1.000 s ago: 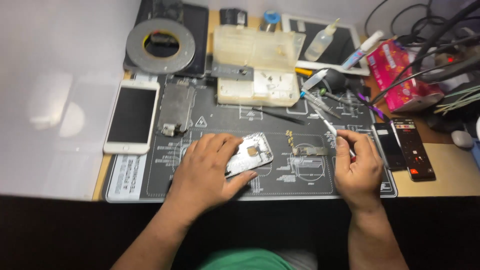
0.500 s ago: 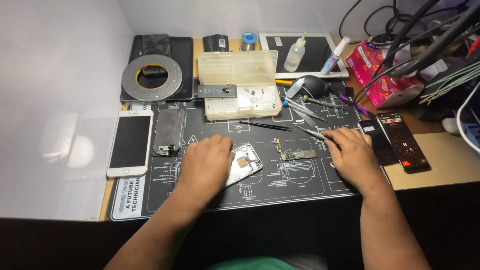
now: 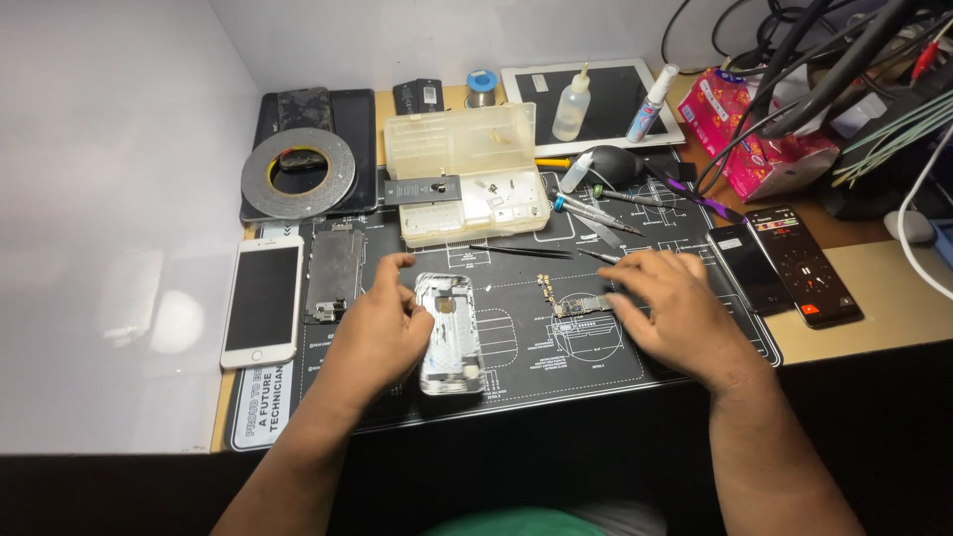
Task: The person disassembles a smartphone on a workbench, using a screwdriver to remove screws and a prying tool to separate the internal components. They carefully lift the motherboard and other parts from the phone's chassis, placing them on the mat.
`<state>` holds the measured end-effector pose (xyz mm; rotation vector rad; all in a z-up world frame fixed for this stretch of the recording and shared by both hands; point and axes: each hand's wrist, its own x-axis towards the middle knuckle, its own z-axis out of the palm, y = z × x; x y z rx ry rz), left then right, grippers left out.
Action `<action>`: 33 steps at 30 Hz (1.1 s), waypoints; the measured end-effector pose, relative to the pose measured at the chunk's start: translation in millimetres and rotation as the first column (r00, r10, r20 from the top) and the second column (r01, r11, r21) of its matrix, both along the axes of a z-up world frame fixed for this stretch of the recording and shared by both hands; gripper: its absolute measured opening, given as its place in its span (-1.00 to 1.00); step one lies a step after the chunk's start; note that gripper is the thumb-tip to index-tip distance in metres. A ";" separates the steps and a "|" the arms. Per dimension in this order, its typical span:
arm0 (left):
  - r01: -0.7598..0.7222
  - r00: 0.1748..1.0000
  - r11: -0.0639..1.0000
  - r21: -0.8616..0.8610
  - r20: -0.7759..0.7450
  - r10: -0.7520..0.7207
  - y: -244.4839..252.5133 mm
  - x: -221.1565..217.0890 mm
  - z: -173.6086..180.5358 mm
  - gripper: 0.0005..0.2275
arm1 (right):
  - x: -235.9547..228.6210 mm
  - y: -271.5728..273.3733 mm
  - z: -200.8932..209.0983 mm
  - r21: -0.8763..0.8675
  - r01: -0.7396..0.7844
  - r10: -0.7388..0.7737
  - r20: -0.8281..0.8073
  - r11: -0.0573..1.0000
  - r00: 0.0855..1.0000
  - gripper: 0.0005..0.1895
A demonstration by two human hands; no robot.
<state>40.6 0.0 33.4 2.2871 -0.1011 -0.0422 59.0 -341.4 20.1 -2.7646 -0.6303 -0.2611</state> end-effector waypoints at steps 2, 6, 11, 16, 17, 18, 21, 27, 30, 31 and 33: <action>-0.016 0.999 0.996 -0.086 -0.052 0.012 0.0 -5.9 1.1 -0.49 | -2.9 3.6 3.2 -0.023 -0.017 0.016 -0.054 1.000 0.998 -0.72; -0.110 0.988 0.915 -0.389 -0.139 0.060 1.1 -16.3 -22.4 -0.49 | -5.0 5.7 -1.3 -0.063 -0.019 0.010 -0.141 0.998 0.990 -0.77; -0.147 0.984 0.885 -0.442 -0.158 0.085 -13.2 -26.8 -15.6 -0.41 | -4.8 4.2 -2.7 -0.018 -0.010 0.006 -0.220 1.000 0.976 -0.81; -0.168 0.982 0.885 -0.435 -0.153 0.111 -22.0 -20.6 -15.6 -0.39 | -3.6 0.9 -14.8 0.036 0.031 -0.026 -0.149 0.999 0.989 -0.90; -0.170 0.982 0.927 -0.333 -0.129 0.134 -23.0 -18.3 -21.0 -0.40 | -3.2 -1.3 -21.5 0.144 0.062 -0.054 -0.060 0.988 0.997 -0.93; -0.175 0.983 0.958 -0.227 -0.104 0.154 -24.2 -15.7 -26.6 -0.40 | -2.5 -3.9 -28.3 0.253 0.082 -0.092 0.025 0.964 0.995 -0.95; -0.108 0.994 0.986 0.124 0.043 0.104 -27.2 -21.6 -25.9 -0.49 | -12.8 5.9 -19.6 0.390 0.116 -0.152 0.063 0.913 0.986 -0.93; -0.145 0.957 0.985 0.095 0.265 0.115 -24.9 -42.2 -5.3 -0.51 | -31.8 32.8 -8.2 0.507 0.174 -0.186 -0.028 0.844 0.982 -0.93; -0.164 0.920 0.965 0.203 0.384 0.076 -19.7 -46.6 -16.3 -0.58 | -37.3 46.0 -6.9 0.570 0.221 -0.175 -0.134 0.791 0.975 -0.94; -0.174 0.920 0.964 0.200 0.382 0.087 -18.2 -47.3 -20.4 -0.58 | -38.2 48.5 -8.6 0.567 0.213 -0.166 -0.135 0.795 0.977 -0.94; -0.147 0.918 0.969 0.200 0.393 0.058 -16.1 -46.7 -26.9 -0.62 | -39.2 52.4 -10.4 0.654 0.280 -0.148 -0.251 0.703 0.957 -0.92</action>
